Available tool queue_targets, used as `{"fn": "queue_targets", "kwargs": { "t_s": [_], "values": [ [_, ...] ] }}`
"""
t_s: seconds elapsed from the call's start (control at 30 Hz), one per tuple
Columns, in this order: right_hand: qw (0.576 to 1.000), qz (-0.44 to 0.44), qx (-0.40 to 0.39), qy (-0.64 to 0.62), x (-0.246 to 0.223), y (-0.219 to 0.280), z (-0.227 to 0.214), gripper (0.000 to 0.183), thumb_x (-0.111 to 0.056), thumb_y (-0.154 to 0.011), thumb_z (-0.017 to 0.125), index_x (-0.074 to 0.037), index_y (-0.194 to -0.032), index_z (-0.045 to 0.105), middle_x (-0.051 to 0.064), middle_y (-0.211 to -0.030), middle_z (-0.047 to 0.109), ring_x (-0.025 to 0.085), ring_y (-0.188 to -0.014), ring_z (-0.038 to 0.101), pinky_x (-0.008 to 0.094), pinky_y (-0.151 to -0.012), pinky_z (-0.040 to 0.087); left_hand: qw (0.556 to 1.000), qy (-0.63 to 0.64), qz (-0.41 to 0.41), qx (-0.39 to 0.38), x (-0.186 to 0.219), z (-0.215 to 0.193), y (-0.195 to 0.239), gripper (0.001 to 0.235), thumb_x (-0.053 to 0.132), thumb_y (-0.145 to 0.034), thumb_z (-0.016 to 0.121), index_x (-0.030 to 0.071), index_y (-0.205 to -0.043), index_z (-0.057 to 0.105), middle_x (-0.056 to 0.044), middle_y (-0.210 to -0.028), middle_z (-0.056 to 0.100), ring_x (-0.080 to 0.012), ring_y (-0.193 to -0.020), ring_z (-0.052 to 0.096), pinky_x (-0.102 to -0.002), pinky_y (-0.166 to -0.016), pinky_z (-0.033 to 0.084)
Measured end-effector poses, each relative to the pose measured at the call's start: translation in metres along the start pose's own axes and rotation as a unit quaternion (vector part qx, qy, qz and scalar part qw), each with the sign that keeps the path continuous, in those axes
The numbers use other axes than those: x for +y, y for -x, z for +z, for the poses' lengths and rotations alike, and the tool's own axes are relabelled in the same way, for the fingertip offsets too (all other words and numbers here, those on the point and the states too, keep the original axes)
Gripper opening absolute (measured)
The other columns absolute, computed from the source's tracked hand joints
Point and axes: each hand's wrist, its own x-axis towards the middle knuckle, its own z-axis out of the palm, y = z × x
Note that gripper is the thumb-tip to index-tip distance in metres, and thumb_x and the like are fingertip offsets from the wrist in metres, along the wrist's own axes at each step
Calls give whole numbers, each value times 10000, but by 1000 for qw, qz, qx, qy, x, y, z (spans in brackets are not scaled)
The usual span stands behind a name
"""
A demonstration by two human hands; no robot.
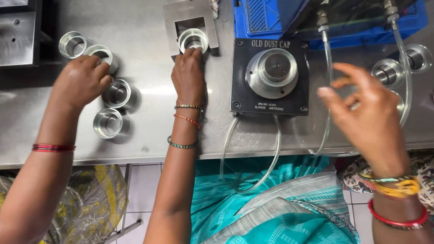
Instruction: The recorder and coworkers are inspecting, wiping, and testing metal cylindrical caps using a specialized testing machine.
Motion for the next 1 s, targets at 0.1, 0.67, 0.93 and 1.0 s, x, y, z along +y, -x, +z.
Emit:
{"fn": "queue_targets", "kwargs": {
  "t_s": [0.1,0.67,0.93,1.0],
  "values": [
    [993,106,43,-3,35,19,-14,462,-300,-998,737,-11,-1350,657,157,-1077,756,226,-789,738,338,-613,560,999,2,-10,43,5,8,-10,265,20,-899,618,100,-1123,736,-61,-1158,724,-302,-966,664,-399,-792,561],
    [939,80,73,326,140,70,57,448,-270,-895,810,61,-1153,653,332,-1479,447,525,-1446,371,560,-1199,348,996,-52,-75,-13,31,-17,17,478,444,-882,809,54,-1106,649,-83,-1096,625,-298,-992,555,-483,-842,420],
    [981,121,46,144,109,53,52,824,-356,-735,888,34,-1366,530,303,-1244,549,486,-1139,571,544,-962,494,986,-134,-58,77,13,-60,66,423,256,-820,789,95,-1185,648,-145,-1242,584,-346,-1286,477,-702,-1034,294],
    [981,113,22,153,107,47,51,873,-364,-764,871,12,-1458,496,301,-1204,568,476,-1104,603,526,-876,530,970,-183,-87,133,11,-54,64,586,52,-783,663,145,-1359,614,-127,-1402,544,-333,-1374,458,-626,-1070,316]
  ]
}}
